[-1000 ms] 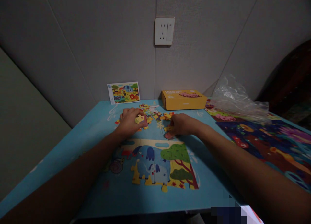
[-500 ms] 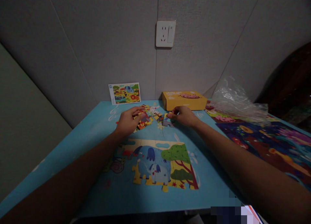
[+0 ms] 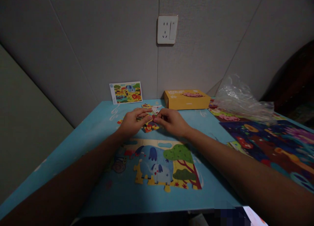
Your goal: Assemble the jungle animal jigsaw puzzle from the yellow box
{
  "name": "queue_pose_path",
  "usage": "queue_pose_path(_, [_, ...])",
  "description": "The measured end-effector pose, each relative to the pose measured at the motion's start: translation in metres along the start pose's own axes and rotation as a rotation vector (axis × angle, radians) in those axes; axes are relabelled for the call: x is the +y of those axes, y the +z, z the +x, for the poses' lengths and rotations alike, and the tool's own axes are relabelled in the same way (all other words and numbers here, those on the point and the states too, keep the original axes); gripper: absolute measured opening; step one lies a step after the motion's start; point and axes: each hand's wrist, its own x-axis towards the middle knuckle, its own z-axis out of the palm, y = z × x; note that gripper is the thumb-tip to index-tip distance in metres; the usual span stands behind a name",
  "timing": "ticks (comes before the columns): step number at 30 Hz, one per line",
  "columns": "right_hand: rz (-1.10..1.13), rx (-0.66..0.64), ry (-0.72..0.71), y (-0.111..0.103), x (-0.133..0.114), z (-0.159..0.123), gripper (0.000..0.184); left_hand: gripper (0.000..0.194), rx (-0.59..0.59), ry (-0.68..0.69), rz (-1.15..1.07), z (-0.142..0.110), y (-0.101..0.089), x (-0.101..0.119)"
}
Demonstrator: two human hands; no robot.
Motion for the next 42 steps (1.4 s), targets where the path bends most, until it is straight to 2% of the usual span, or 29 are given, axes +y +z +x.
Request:
queue_pose_path(3, [-0.100,0.062,0.194,-0.013,0.017,0.004,0.027,0.031,0.181,0.009,0.222,0.006,-0.007,-0.007])
queue_pose_path(5, [-0.213,0.061,0.339,-0.024,0.036,0.006,0.027,0.032,0.216,-0.070,0.393,0.008,-0.011,-0.014])
queue_pose_path(7, [-0.332,0.019,0.450,-0.033,0.054,0.008,0.029,0.039,0.150,-0.192,0.546,0.009,-0.012,-0.019])
queue_pose_path(10, [-0.423,-0.063,0.544,-0.036,0.068,0.009,0.033,0.055,-0.027,-0.336,0.655,0.007,-0.009,-0.023])
queue_pose_path(12, [-0.458,-0.066,0.552,-0.034,0.067,0.010,0.031,0.059,-0.105,-0.362,0.651,0.006,-0.007,-0.023])
queue_pose_path(14, [-0.492,-0.050,0.524,-0.030,0.062,0.010,0.028,0.060,-0.125,-0.361,0.625,0.005,-0.007,-0.022])
queue_pose_path(20, [-0.513,-0.025,0.448,-0.024,0.048,0.007,0.024,0.047,-0.053,-0.318,0.549,0.006,-0.010,-0.023])
queue_pose_path(24, [-0.498,0.009,0.374,-0.022,0.045,0.006,0.022,0.042,-0.048,-0.318,0.523,0.007,-0.010,-0.025])
queue_pose_path(27, [-0.477,0.040,0.308,-0.019,0.043,0.007,0.023,0.043,0.007,-0.243,0.502,0.008,-0.010,-0.028])
queue_pose_path(32, [-0.382,0.052,0.196,-0.015,0.038,0.007,0.024,0.047,0.084,-0.041,0.457,0.009,-0.011,-0.030])
queue_pose_path(39, [-0.121,-0.002,0.040,0.002,0.027,0.004,0.038,0.029,-0.012,0.396,0.188,0.004,-0.007,-0.011])
queue_pose_path(42, [-0.141,-0.002,-0.005,0.008,0.021,0.004,0.026,0.030,-0.055,0.476,0.147,0.002,-0.006,-0.008])
